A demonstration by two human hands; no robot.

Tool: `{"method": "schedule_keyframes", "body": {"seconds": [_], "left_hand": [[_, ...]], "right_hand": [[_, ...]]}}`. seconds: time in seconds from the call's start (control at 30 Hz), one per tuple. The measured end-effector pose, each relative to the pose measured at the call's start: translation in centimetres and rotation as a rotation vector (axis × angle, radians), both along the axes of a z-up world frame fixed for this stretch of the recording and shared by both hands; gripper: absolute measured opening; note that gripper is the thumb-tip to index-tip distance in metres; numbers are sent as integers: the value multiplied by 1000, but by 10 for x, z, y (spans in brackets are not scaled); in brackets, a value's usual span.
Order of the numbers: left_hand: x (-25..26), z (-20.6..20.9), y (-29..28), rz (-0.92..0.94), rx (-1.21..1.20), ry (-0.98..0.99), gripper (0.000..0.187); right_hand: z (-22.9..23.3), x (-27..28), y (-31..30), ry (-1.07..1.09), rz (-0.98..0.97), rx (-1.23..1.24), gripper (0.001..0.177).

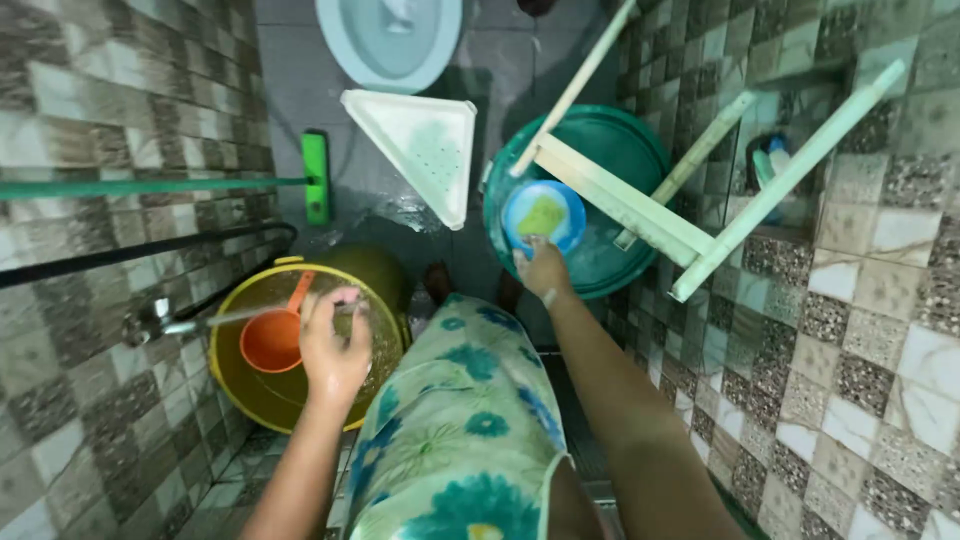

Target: Scrubbing and rinsing plastic bathroom shelves and a stool with soap and water.

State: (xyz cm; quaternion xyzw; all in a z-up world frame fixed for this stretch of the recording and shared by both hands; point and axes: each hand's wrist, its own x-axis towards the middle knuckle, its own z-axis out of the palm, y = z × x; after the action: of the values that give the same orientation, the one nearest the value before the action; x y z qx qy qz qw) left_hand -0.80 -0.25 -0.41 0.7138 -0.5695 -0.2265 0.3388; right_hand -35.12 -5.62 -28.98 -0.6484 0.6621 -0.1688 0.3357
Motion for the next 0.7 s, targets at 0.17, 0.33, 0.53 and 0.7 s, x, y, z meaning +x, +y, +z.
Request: {"method": "schedule_keyframes", "body": {"seconds": [0.17,0.33,0.53,0.7], "left_hand": [[-34,-10,-11,-27,145,126,13],[-45,-31,3,62,316,121,11],[-60,-51,0,107,339,82,11],[-75,-45,-14,82,401,83,13]], "right_hand": [[-69,-22,-27,210,72,87,46],[-45,-21,-67,405,287,322,66],[-55,-20,-88,398,263,590,75],[-99,-15,-75,341,231,610,63]]}}
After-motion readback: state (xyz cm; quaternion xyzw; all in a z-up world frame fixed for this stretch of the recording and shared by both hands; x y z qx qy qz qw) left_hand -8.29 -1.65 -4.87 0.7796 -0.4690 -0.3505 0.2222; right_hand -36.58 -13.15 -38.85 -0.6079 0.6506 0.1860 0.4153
